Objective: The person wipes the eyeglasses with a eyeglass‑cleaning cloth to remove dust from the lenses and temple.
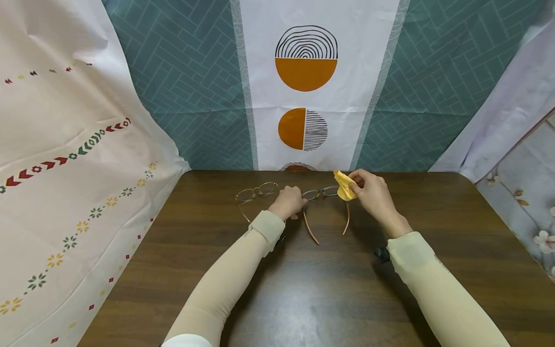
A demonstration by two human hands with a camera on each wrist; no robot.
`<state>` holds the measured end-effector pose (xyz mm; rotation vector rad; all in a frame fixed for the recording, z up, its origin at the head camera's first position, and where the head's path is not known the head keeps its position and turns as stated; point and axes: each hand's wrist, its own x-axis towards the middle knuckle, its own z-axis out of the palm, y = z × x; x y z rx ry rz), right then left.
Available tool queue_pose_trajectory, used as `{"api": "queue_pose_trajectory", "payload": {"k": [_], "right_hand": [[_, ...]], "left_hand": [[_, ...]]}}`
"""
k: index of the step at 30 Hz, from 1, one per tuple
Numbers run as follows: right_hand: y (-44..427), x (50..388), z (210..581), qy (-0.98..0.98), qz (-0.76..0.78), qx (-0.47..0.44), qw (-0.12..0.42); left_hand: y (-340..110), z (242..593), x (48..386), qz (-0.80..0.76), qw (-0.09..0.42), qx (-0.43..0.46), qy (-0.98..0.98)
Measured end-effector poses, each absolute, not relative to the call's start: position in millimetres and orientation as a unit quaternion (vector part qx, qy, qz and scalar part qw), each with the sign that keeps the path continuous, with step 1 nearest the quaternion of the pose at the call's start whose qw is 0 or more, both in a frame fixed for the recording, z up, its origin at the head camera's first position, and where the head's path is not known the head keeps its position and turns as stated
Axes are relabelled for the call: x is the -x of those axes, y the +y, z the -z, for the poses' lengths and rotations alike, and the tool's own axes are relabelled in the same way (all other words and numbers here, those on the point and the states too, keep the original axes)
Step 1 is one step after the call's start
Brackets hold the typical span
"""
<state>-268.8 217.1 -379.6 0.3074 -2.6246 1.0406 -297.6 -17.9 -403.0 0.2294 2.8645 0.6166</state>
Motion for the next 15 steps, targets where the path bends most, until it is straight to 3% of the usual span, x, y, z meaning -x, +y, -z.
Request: {"api": "queue_pose_trajectory", "payload": {"k": [4, 15], "right_hand": [[217.4, 268.9, 380.3, -0.914, -0.362, -0.105, 0.149], [218.9, 270.5, 380.1, -0.915, -0.360, -0.104, 0.147]], "left_hand": [[-20.3, 405.5, 299.5, -0.227, 0.105, -0.075, 0.965], [-26.4, 404.1, 310.4, -0.289, 0.039, -0.099, 0.951]]}}
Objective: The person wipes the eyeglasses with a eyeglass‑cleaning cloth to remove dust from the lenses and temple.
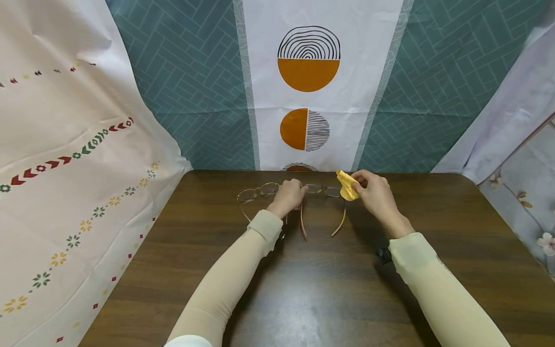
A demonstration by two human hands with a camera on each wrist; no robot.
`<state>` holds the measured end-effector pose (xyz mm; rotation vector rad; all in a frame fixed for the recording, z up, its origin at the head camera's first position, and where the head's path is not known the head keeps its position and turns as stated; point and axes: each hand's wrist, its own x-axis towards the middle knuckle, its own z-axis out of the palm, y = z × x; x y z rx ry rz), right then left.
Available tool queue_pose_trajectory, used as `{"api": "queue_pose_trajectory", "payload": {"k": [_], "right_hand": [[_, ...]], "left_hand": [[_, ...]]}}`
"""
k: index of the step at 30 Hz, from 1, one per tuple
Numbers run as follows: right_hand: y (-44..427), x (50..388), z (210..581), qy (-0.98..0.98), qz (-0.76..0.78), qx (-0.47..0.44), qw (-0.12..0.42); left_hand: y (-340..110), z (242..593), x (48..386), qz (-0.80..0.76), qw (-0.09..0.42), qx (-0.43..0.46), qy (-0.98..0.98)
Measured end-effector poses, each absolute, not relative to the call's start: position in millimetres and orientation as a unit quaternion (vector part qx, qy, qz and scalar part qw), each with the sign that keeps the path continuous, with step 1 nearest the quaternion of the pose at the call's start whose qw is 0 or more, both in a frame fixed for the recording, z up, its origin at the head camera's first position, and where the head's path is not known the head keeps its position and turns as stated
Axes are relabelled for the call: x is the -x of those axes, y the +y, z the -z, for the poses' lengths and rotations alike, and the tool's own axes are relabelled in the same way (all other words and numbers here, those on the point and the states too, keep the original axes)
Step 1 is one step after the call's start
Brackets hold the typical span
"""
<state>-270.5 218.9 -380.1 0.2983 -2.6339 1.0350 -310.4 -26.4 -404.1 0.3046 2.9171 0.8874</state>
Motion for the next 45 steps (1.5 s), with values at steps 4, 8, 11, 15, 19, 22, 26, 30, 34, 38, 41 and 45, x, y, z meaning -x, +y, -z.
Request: {"api": "queue_pose_trajectory", "payload": {"k": [4, 8, 11, 15, 19, 22, 26, 30, 34, 38, 41, 45], "right_hand": [[218.9, 270.4, 378.7, -0.915, -0.359, -0.102, 0.152], [219.0, 270.2, 377.6, -0.914, -0.359, -0.102, 0.159], [219.4, 270.0, 376.4, -0.912, -0.360, -0.103, 0.166], [220.6, 269.8, 374.3, -0.911, -0.359, -0.103, 0.173], [221.5, 270.2, 373.2, -0.912, -0.357, -0.102, 0.176], [221.4, 270.6, 372.9, -0.912, -0.357, -0.103, 0.175], [221.3, 271.6, 372.7, -0.911, -0.358, -0.104, 0.176], [222.1, 271.2, 370.9, -0.911, -0.359, -0.102, 0.178], [223.2, 270.1, 368.4, -0.909, -0.363, -0.102, 0.179], [223.9, 270.6, 367.6, -0.908, -0.365, -0.102, 0.178], [224.0, 271.2, 367.5, -0.908, -0.366, -0.101, 0.178], [223.9, 272.7, 368.3, -0.906, -0.370, -0.097, 0.184]], "left_hand": [[-22.3, 398.4, 310.2, -0.289, 0.017, -0.105, 0.951], [-16.4, 393.4, 309.2, -0.288, 0.004, -0.111, 0.951], [-11.4, 388.7, 307.2, -0.289, 0.008, -0.116, 0.950], [-4.2, 380.5, 303.1, -0.289, 0.020, -0.127, 0.949], [1.5, 374.8, 300.9, -0.286, 0.020, -0.140, 0.948], [3.9, 372.4, 300.5, -0.284, 0.017, -0.145, 0.948], [4.7, 369.5, 300.0, -0.281, 0.018, -0.154, 0.947], [5.0, 365.9, 299.5, -0.281, 0.020, -0.168, 0.945], [7.3, 361.1, 298.7, -0.268, 0.013, -0.183, 0.946], [10.7, 356.4, 297.3, -0.245, 0.004, -0.196, 0.949], [13.0, 354.4, 297.5, -0.239, 0.006, -0.206, 0.949], [15.6, 351.2, 298.9, -0.234, 0.009, -0.218, 0.948]]}}
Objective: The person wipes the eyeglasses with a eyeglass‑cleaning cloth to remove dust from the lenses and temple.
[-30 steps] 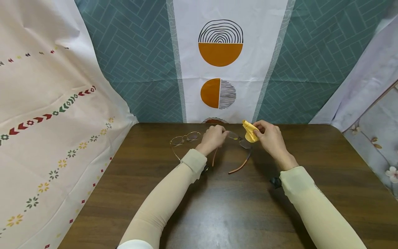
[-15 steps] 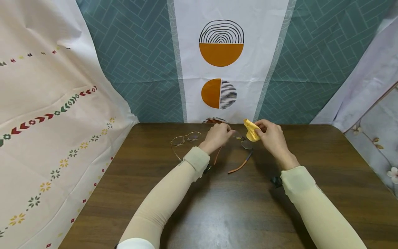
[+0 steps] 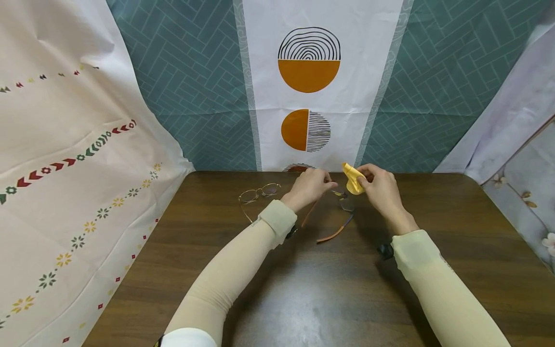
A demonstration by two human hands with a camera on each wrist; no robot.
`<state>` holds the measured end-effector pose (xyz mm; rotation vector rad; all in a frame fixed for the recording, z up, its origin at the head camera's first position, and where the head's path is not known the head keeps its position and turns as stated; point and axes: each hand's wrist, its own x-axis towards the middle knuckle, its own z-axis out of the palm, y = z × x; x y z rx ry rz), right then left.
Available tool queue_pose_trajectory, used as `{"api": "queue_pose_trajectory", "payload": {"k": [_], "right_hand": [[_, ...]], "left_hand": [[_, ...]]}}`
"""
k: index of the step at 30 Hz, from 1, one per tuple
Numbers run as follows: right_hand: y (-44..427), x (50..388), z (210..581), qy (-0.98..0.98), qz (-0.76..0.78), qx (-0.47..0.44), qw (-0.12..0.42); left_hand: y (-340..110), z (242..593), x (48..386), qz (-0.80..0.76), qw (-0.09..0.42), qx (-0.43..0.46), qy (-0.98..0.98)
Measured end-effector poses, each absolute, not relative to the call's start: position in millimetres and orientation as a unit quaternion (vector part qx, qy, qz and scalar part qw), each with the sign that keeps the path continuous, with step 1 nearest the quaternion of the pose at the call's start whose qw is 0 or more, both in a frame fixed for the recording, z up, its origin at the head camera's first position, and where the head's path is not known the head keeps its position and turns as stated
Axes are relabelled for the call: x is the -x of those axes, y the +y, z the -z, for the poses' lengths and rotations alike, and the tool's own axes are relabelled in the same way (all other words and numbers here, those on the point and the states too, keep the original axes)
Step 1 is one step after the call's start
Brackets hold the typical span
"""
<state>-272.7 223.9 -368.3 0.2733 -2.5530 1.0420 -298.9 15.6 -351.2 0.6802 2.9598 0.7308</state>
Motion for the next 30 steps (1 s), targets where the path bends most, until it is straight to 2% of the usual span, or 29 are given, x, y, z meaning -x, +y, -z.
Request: {"api": "queue_pose_trajectory", "payload": {"k": [10, 18, 26, 30], "right_hand": [[220.9, 273.0, 366.6, -0.899, -0.379, -0.098, 0.198], [210.7, 268.9, 363.0, -0.894, -0.372, -0.123, 0.217], [199.5, 263.7, 362.7, -0.889, -0.372, -0.126, 0.234], [191.6, 261.5, 362.8, -0.883, -0.379, -0.125, 0.249]], "left_hand": [[15.3, 333.6, 294.7, -0.236, 0.016, -0.275, 0.932], [9.3, 323.0, 292.9, -0.202, -0.015, -0.304, 0.931], [-0.8, 320.3, 293.3, -0.220, -0.016, -0.349, 0.911], [-8.2, 322.1, 292.1, -0.226, -0.041, -0.354, 0.906]]}}
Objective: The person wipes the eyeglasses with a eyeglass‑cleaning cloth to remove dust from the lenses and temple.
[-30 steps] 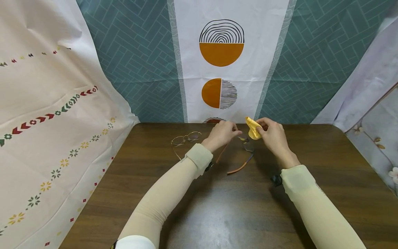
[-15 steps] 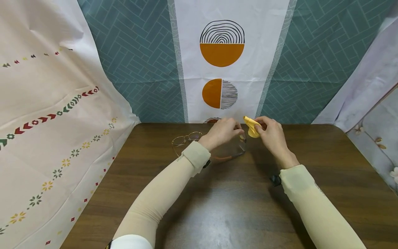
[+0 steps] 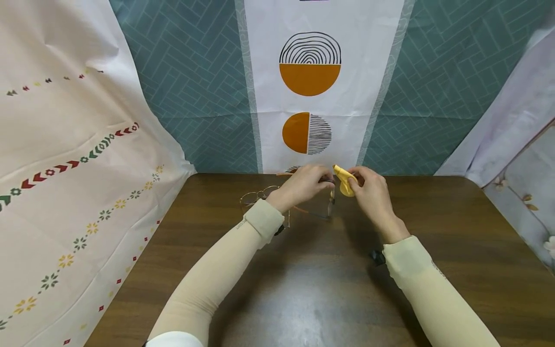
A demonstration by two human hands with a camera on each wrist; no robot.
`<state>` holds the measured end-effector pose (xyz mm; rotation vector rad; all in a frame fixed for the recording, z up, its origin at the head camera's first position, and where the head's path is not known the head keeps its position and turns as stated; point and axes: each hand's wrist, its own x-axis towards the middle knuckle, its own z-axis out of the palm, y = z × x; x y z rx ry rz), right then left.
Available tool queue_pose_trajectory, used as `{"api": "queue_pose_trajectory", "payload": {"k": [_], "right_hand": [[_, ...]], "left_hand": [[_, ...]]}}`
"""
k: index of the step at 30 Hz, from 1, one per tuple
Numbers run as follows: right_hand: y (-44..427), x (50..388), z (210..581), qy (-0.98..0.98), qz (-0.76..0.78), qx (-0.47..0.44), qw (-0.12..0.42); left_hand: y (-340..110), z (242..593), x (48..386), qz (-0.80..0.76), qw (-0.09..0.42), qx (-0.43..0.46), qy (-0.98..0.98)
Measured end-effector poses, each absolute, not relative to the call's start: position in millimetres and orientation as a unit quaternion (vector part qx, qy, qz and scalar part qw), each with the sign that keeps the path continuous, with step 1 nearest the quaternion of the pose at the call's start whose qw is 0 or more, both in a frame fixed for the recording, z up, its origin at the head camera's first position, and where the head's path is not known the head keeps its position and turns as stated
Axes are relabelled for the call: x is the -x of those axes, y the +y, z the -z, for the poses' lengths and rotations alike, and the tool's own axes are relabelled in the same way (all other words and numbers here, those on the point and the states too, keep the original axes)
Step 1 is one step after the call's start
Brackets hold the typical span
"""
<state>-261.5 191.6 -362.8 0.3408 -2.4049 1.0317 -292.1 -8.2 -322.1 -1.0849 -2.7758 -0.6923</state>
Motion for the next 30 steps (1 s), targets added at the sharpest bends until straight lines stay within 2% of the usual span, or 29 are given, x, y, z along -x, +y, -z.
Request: {"api": "queue_pose_trajectory", "payload": {"k": [9, 20, 30], "right_hand": [[174.3, 252.0, 363.0, -0.863, -0.394, -0.108, 0.297], [164.4, 241.2, 358.7, -0.857, -0.400, -0.120, 0.301], [159.1, 235.9, 356.5, -0.839, -0.417, -0.160, 0.309]], "left_hand": [[-23.2, 333.6, 291.1, 0.303, 0.105, 0.367, -0.873], [-33.6, 339.1, 290.8, 0.263, 0.264, 0.432, -0.821], [-37.8, 340.8, 288.7, 0.263, 0.310, 0.455, -0.792]]}}
